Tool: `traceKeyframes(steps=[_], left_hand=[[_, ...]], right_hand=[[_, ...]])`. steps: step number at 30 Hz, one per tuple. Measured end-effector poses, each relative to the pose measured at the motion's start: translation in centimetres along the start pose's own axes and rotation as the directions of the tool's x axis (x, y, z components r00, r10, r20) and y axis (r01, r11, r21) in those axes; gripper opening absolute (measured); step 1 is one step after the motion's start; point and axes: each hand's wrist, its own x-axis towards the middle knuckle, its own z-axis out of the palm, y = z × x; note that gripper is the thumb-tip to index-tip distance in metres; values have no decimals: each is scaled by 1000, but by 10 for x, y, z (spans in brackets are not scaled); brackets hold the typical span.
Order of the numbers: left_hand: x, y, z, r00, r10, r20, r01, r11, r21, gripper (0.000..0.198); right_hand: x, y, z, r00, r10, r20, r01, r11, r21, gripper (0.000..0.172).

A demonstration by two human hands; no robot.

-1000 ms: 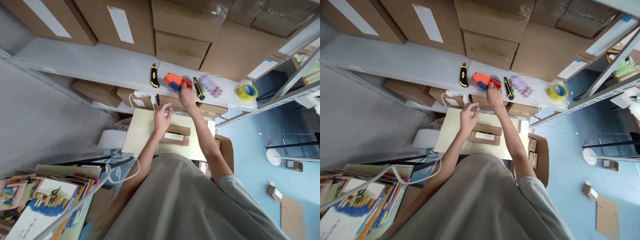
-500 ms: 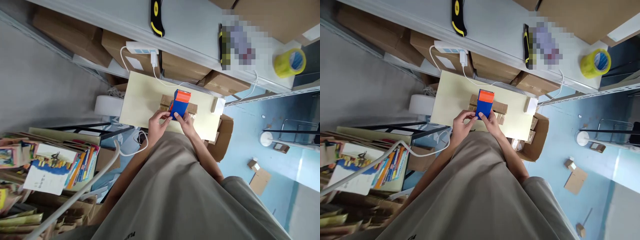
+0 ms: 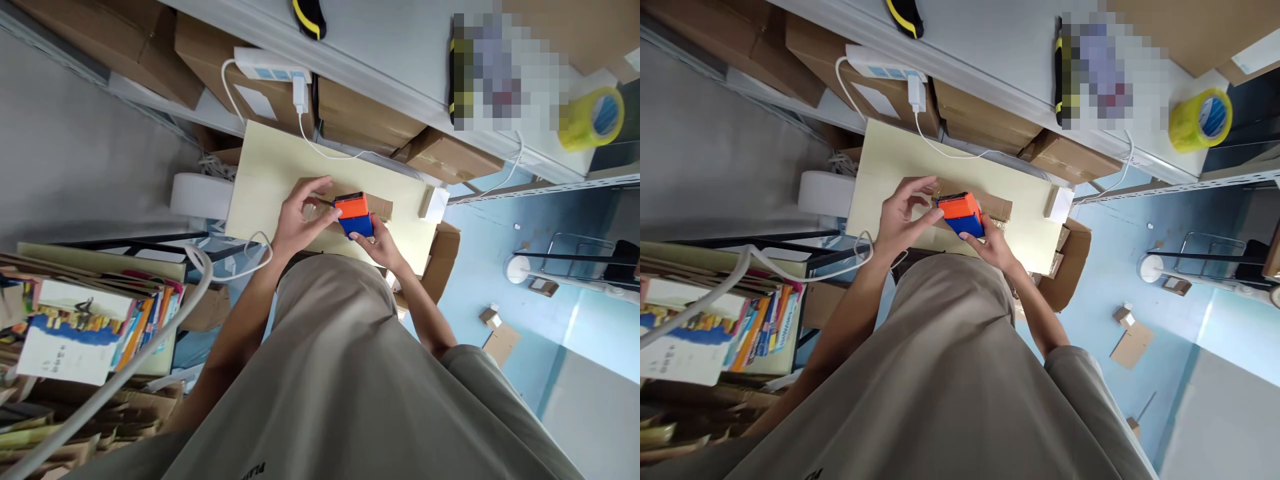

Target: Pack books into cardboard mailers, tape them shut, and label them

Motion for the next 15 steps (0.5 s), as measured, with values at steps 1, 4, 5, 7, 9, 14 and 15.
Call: traceKeyframes(steps=[1, 4, 5, 7, 9, 14, 15], left_hand=[[2, 5, -2, 1000, 23, 16, -24, 999, 30, 63], [3, 19, -8, 995, 80, 59, -86, 991, 105, 56], [2, 22, -9, 993, 96, 70, -104, 987, 120, 52], [-1, 27, -10, 988, 127, 89, -138, 982, 132, 44], [-5, 30, -10, 983, 155, 100, -168, 976, 139, 38], [-12, 32, -11, 983, 160, 92, -176, 965, 196, 36], [-12, 31, -11, 984, 149, 98, -167, 965, 203, 37]], right_hand=[[-1, 1, -3, 1000, -6, -5, 5, 1000, -22, 74], [-5, 2, -10, 1000, 0, -5, -1, 995, -104, 74], [-6, 2, -12, 1000, 2, 0, -2, 992, -129, 73], [-8, 3, -15, 1000, -5, 13, 7, 984, -178, 69], [-9, 3, -18, 999, -23, 27, 28, 974, -225, 64], [-10, 0, -22, 996, -68, 51, 80, 948, -307, 59], [-10, 0, -22, 996, -74, 56, 88, 944, -319, 59]])
